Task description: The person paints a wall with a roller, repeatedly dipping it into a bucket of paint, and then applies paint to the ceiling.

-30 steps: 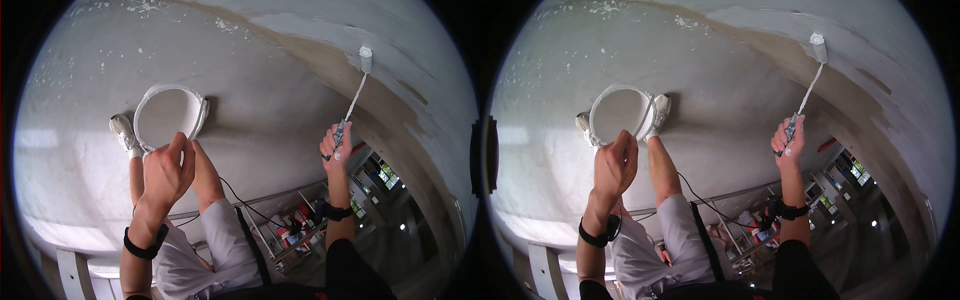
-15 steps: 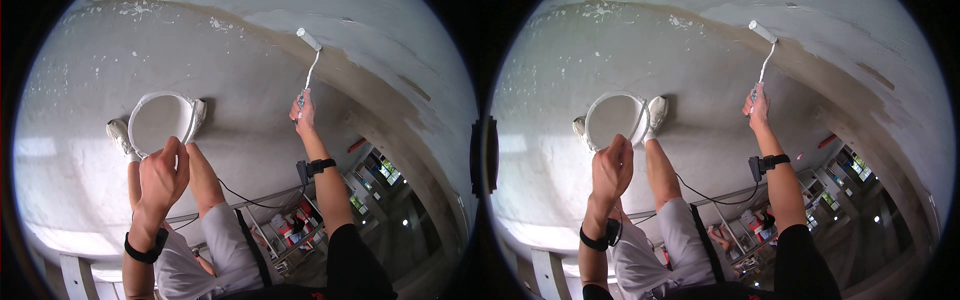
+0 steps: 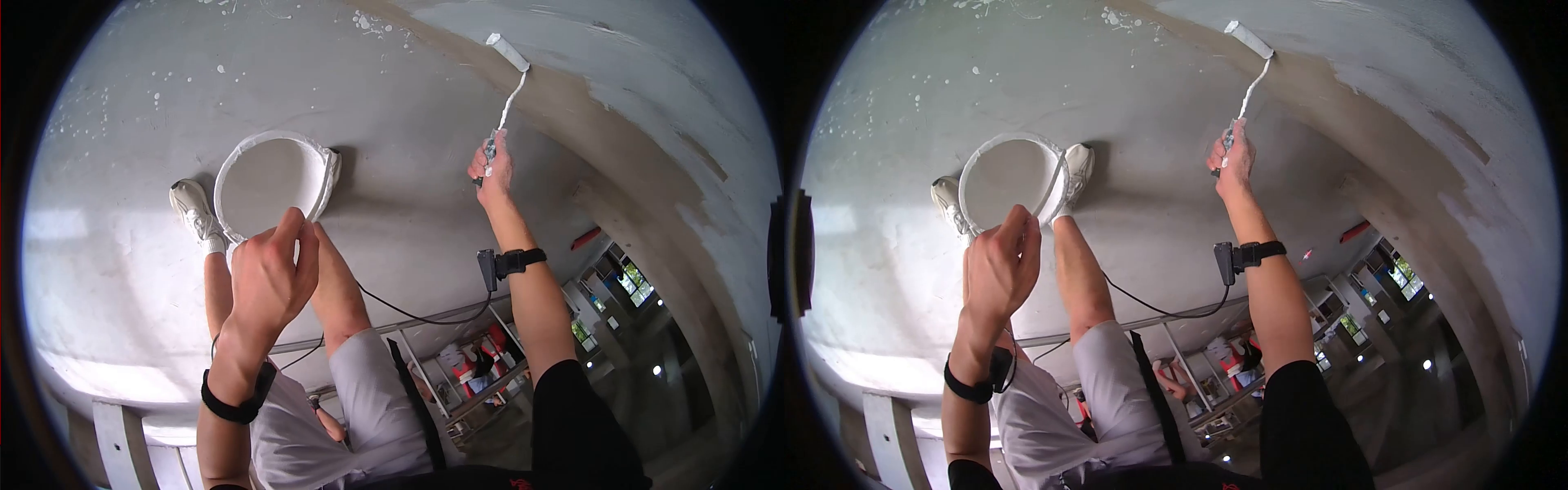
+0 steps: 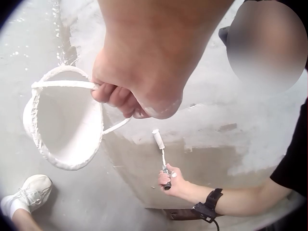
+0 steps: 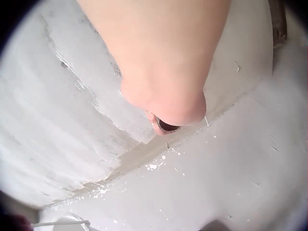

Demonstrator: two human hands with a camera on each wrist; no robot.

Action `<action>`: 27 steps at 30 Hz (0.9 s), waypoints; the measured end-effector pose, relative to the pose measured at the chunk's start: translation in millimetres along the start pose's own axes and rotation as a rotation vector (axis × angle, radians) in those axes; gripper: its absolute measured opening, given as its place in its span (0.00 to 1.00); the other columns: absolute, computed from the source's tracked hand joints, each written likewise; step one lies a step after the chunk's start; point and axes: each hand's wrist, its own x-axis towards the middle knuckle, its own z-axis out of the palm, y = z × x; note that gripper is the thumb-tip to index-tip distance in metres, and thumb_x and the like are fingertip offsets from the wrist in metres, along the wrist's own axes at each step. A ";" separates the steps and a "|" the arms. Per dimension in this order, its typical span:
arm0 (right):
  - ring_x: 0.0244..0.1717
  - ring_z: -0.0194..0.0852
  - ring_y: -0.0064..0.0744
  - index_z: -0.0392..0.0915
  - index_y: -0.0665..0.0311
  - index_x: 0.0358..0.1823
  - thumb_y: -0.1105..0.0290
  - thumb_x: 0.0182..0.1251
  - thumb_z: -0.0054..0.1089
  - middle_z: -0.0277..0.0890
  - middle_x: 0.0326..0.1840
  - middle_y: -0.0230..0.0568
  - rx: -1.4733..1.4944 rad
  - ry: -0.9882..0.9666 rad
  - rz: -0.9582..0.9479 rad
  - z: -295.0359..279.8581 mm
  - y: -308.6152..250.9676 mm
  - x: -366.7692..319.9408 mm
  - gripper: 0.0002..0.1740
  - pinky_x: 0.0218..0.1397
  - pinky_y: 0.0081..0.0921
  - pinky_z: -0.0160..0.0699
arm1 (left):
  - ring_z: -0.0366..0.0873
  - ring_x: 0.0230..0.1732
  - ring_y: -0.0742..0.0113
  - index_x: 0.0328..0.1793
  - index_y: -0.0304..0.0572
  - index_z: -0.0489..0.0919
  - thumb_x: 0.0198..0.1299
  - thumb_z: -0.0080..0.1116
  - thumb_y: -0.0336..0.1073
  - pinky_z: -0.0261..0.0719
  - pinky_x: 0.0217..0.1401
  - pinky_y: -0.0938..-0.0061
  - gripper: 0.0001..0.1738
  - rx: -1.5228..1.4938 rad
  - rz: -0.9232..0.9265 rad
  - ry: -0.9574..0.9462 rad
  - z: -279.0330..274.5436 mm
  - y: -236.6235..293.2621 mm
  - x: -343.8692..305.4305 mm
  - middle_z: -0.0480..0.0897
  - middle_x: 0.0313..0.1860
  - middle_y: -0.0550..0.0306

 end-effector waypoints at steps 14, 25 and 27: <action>0.08 0.49 0.18 0.68 0.55 0.32 0.39 0.77 0.37 0.57 0.14 0.25 0.140 -0.009 -0.205 -84.0 -86.5 -143.7 0.28 0.12 0.21 0.50 | 0.75 0.17 0.45 0.33 0.39 0.69 0.64 0.55 0.32 0.71 0.21 0.57 0.08 0.016 0.161 -0.015 4.7 20.3 0.6 0.75 0.15 0.49; 0.11 0.49 0.23 0.61 0.55 0.28 0.41 0.77 0.43 0.55 0.14 0.27 -0.073 0.107 -0.024 -13.5 -6.8 5.4 0.27 0.16 0.26 0.51 | 0.73 0.15 0.47 0.31 0.39 0.69 0.64 0.55 0.32 0.68 0.19 0.58 0.09 0.026 0.119 -0.008 -3.5 4.3 -4.9 0.74 0.14 0.50; 0.11 0.49 0.24 0.60 0.56 0.27 0.42 0.77 0.43 0.54 0.14 0.27 -0.140 0.186 0.031 -1.2 5.1 19.6 0.27 0.16 0.27 0.52 | 0.73 0.15 0.47 0.31 0.39 0.69 0.64 0.55 0.32 0.68 0.19 0.58 0.09 0.040 0.108 0.001 -2.3 -1.4 -10.2 0.74 0.14 0.50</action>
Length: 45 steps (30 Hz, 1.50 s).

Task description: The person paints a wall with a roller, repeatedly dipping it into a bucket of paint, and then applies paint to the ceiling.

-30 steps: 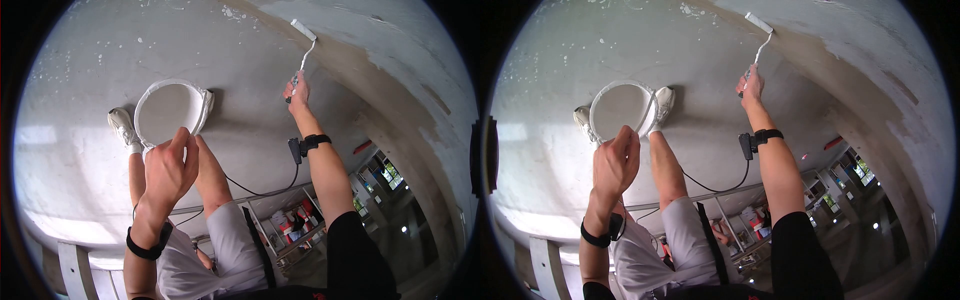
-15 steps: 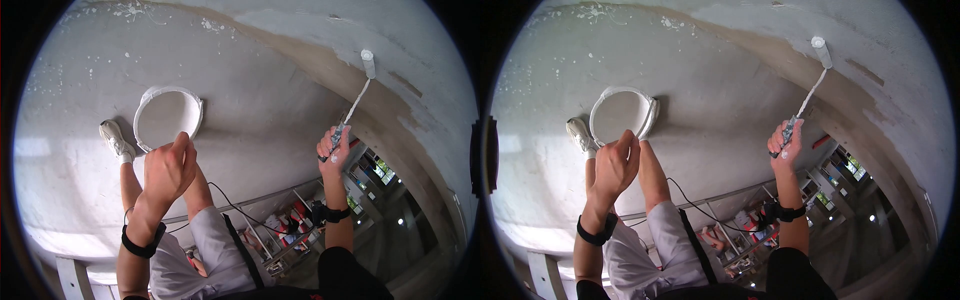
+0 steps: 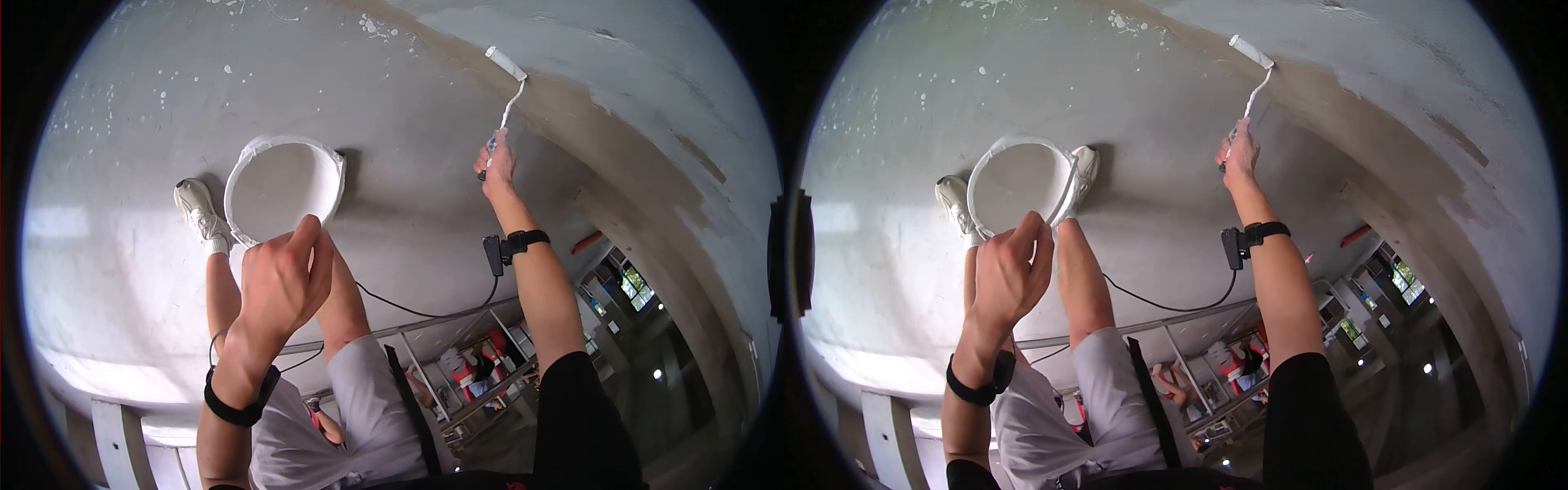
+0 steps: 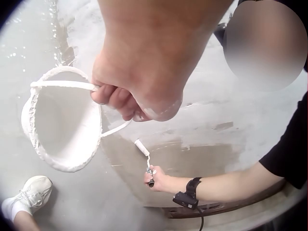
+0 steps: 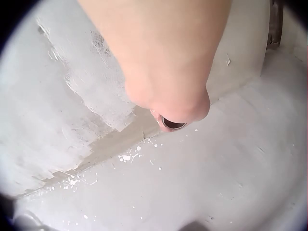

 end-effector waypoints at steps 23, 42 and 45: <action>0.10 0.50 0.19 0.64 0.55 0.29 0.39 0.76 0.44 0.57 0.14 0.26 0.262 -0.123 -0.280 -115.5 -80.9 -155.7 0.28 0.14 0.23 0.51 | 0.76 0.19 0.43 0.32 0.39 0.71 0.62 0.56 0.31 0.72 0.22 0.56 0.08 0.098 0.290 -0.071 -67.2 47.7 -21.8 0.77 0.17 0.46; 0.10 0.51 0.20 0.61 0.57 0.25 0.43 0.76 0.46 0.55 0.15 0.27 0.077 -0.060 -0.275 -42.1 8.5 -19.9 0.28 0.12 0.24 0.55 | 0.66 0.13 0.70 0.30 0.34 0.71 0.68 0.50 0.28 0.63 0.20 0.72 0.11 0.091 -0.012 0.131 -17.9 52.7 -58.4 0.70 0.13 0.51; 0.13 0.56 0.20 0.63 0.59 0.24 0.48 0.78 0.45 0.59 0.16 0.29 0.229 -0.120 -0.474 -78.9 -8.0 -76.5 0.27 0.13 0.23 0.57 | 0.68 0.13 0.54 0.30 0.34 0.70 0.66 0.51 0.28 0.65 0.20 0.68 0.10 0.061 0.045 0.109 -2.5 69.9 -63.9 0.70 0.14 0.47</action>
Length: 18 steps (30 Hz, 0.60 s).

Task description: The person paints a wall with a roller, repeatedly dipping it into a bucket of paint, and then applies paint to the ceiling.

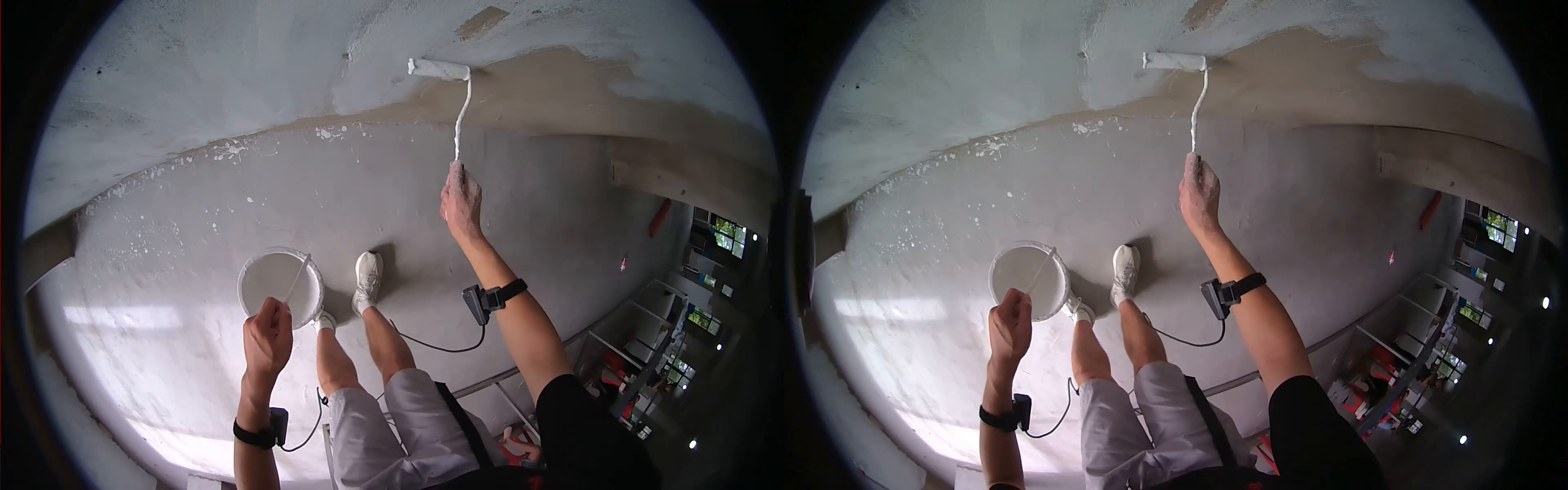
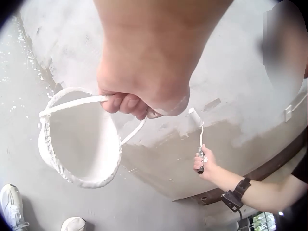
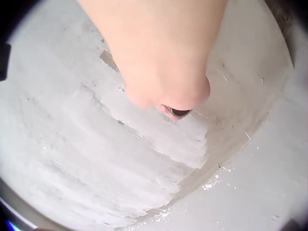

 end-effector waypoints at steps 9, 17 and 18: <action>0.10 0.49 0.17 0.63 0.57 0.32 0.44 0.78 0.43 0.55 0.15 0.27 0.241 0.020 -0.091 -32.2 -118.8 -27.8 0.24 0.12 0.20 0.51 | 0.73 0.18 0.42 0.30 0.35 0.71 0.64 0.53 0.28 0.68 0.22 0.62 0.09 -0.022 0.060 0.029 13.0 50.8 -7.8 0.73 0.16 0.44; 0.10 0.49 0.19 0.60 0.56 0.26 0.44 0.77 0.44 0.54 0.15 0.27 0.122 0.003 0.074 -1.1 -52.2 -9.9 0.27 0.11 0.22 0.52 | 0.72 0.17 0.45 0.32 0.34 0.72 0.67 0.52 0.29 0.68 0.22 0.65 0.09 -0.061 0.116 -0.042 24.1 57.8 -12.9 0.72 0.16 0.44; 0.10 0.48 0.19 0.59 0.56 0.25 0.44 0.77 0.44 0.54 0.14 0.27 0.107 0.005 0.107 3.6 -48.3 -10.3 0.27 0.11 0.22 0.52 | 0.72 0.17 0.45 0.32 0.34 0.72 0.67 0.52 0.29 0.68 0.22 0.65 0.09 -0.062 0.113 -0.043 25.1 55.9 -15.2 0.72 0.16 0.44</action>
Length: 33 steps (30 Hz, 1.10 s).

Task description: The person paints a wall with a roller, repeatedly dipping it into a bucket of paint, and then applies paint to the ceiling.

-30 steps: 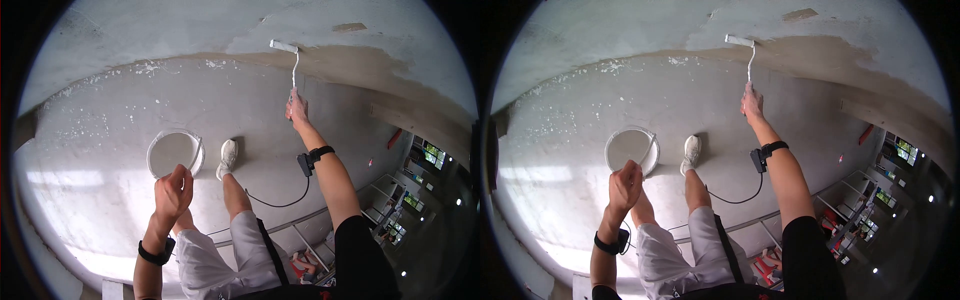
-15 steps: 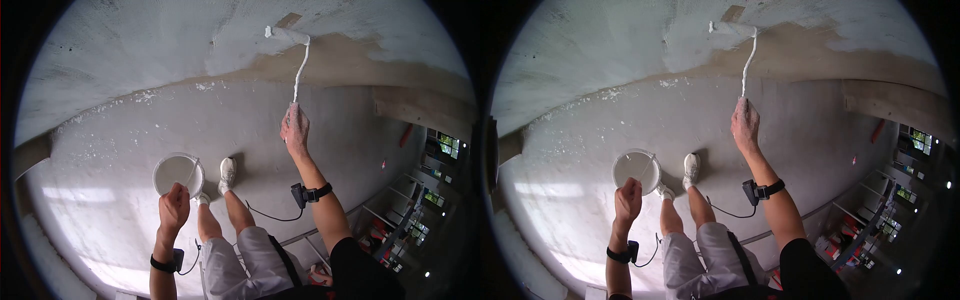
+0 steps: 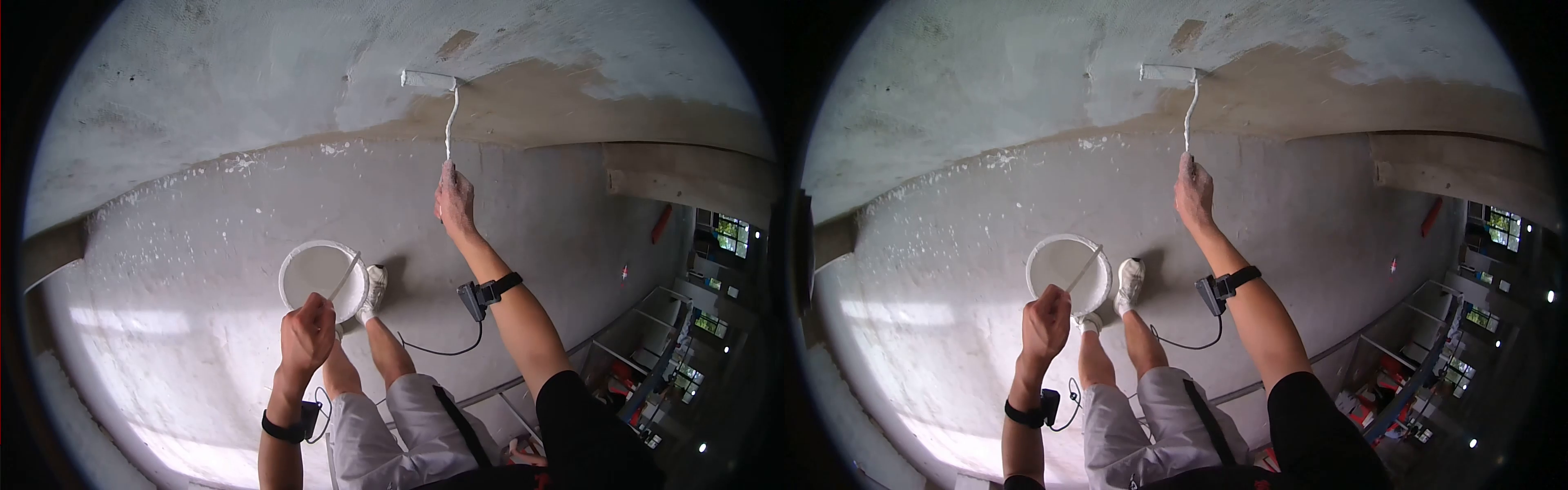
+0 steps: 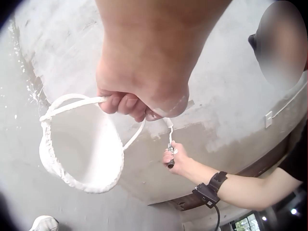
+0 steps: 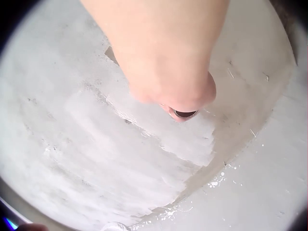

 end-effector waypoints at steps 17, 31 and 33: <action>0.10 0.48 0.18 0.59 0.56 0.27 0.42 0.77 0.43 0.53 0.15 0.26 0.071 -0.027 -0.014 0.2 -14.5 -7.1 0.27 0.11 0.22 0.50 | 0.76 0.20 0.42 0.29 0.38 0.71 0.63 0.55 0.30 0.71 0.22 0.59 0.09 0.045 -0.052 0.037 -8.6 -24.3 -9.5 0.75 0.15 0.45; 0.11 0.48 0.17 0.64 0.55 0.30 0.41 0.77 0.43 0.55 0.15 0.26 0.073 0.052 -0.173 -20.6 -91.6 -46.6 0.26 0.13 0.21 0.50 | 0.76 0.21 0.39 0.31 0.35 0.71 0.65 0.53 0.29 0.70 0.23 0.60 0.09 0.000 -0.014 0.035 -8.9 -11.6 18.7 0.75 0.18 0.42; 0.11 0.48 0.17 0.65 0.55 0.30 0.41 0.77 0.44 0.56 0.15 0.26 0.088 0.040 -0.165 -31.3 -100.8 -55.6 0.26 0.13 0.20 0.50 | 0.77 0.21 0.40 0.31 0.35 0.71 0.65 0.54 0.29 0.71 0.24 0.59 0.09 0.013 -0.043 0.036 -10.4 -9.6 20.6 0.76 0.18 0.42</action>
